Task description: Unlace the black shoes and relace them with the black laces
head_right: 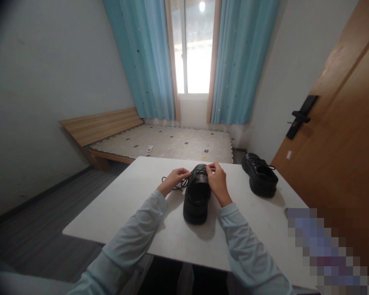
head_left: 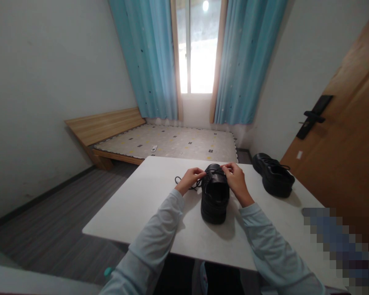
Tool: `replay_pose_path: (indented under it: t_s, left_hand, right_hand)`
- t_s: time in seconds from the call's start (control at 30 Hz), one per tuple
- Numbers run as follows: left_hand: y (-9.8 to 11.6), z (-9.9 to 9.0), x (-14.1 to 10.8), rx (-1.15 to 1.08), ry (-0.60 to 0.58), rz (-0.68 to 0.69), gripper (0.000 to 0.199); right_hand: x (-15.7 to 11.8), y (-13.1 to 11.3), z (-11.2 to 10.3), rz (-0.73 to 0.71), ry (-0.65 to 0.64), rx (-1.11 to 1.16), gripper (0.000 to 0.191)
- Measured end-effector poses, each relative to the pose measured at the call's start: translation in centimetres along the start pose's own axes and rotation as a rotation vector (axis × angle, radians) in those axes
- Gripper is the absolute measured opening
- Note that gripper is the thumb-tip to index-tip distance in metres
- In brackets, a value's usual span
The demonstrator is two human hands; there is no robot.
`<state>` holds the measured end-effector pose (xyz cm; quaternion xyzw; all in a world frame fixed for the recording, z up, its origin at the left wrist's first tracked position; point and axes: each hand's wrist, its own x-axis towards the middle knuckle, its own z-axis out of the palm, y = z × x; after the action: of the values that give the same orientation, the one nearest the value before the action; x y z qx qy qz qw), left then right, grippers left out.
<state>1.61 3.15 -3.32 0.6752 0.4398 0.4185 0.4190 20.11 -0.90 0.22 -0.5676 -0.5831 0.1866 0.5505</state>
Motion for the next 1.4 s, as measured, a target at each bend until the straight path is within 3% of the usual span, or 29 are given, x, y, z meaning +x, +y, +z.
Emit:
replay_pose_path:
  t_s: [0.2,0.4,0.67,0.8,1.0,1.4]
  left_hand:
    - [0.2,0.2,0.3,0.023,0.147,0.069,0.019]
    - [0.8,0.3,0.0,-0.153,0.143,0.144,0.022]
    - [2.0,0.4,-0.8,-0.374,0.119,0.185,0.026]
    - [1.9,0.6,-0.9,-0.322,0.100,0.208,0.027]
    - [1.2,1.1,-0.9,-0.309,-0.056,0.259,0.030]
    - [2.2,1.0,-2.1,0.017,-0.070,0.324,0.050]
  right_hand:
    - [0.3,-0.1,-0.4,-0.020,0.028,0.066,0.021]
    - [0.9,-0.3,-1.5,-0.024,0.057,0.303,0.027]
    - [1.5,-0.5,-2.9,0.004,0.202,0.647,0.028]
    - [1.8,-0.5,-3.4,0.000,0.233,0.755,0.028]
    - [2.2,-0.8,-4.4,0.004,0.238,0.879,0.021]
    - [2.9,-0.9,-7.3,0.010,0.322,0.958,0.020]
